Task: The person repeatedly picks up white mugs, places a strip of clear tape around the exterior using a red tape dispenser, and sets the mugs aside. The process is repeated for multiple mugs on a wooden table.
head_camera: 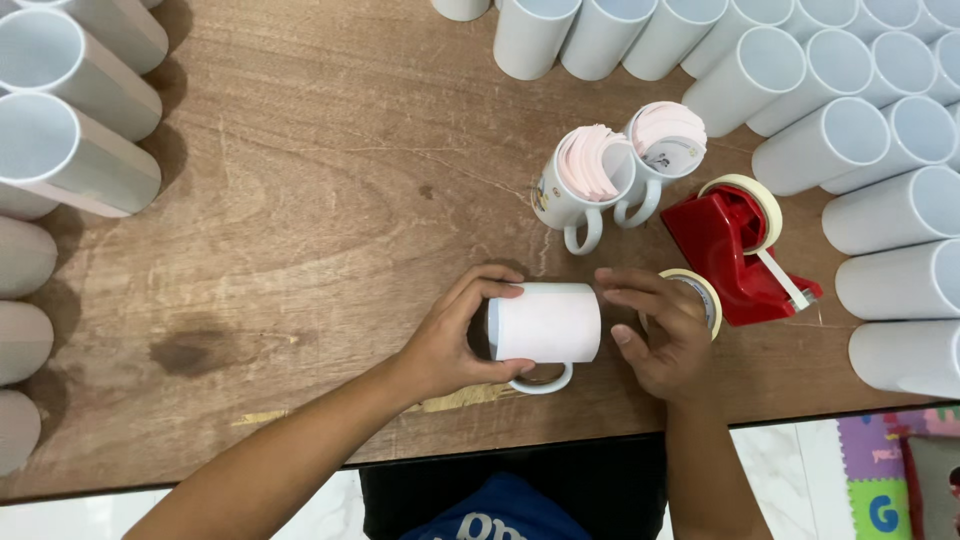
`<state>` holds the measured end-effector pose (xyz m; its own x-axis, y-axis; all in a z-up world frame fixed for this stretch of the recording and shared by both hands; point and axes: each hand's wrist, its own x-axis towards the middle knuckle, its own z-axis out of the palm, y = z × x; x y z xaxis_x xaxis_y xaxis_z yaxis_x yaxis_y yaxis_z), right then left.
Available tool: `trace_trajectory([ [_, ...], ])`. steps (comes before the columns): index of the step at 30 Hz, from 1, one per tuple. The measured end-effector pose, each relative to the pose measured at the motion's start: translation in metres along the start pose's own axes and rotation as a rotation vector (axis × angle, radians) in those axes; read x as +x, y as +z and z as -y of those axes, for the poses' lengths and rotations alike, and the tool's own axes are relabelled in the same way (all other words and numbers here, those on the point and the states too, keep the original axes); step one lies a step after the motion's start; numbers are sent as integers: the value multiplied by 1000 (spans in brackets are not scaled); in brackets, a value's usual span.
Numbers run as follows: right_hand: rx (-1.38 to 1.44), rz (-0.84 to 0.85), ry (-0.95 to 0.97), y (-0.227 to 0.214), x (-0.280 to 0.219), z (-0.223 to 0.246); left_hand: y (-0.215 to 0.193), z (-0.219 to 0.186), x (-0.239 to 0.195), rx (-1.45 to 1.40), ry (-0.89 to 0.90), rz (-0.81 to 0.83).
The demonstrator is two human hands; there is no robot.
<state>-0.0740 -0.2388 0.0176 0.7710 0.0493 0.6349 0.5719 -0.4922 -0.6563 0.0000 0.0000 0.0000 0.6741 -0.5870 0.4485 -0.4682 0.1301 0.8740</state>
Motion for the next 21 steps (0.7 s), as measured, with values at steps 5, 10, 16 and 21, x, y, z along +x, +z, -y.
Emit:
trace_trajectory([
  [5,-154,-206,-59,-37,-10,1,0,0,2,-12,-18,23],
  [10,-452,-285,436,-89,-4,29,-1,3,-3,52,43,83],
  [16,-727,-10,832,-134,-4,12,2,6,-5,65,1,75],
  [21,-662,139,1069,-141,2,5,3,6,-5,97,-20,59],
])
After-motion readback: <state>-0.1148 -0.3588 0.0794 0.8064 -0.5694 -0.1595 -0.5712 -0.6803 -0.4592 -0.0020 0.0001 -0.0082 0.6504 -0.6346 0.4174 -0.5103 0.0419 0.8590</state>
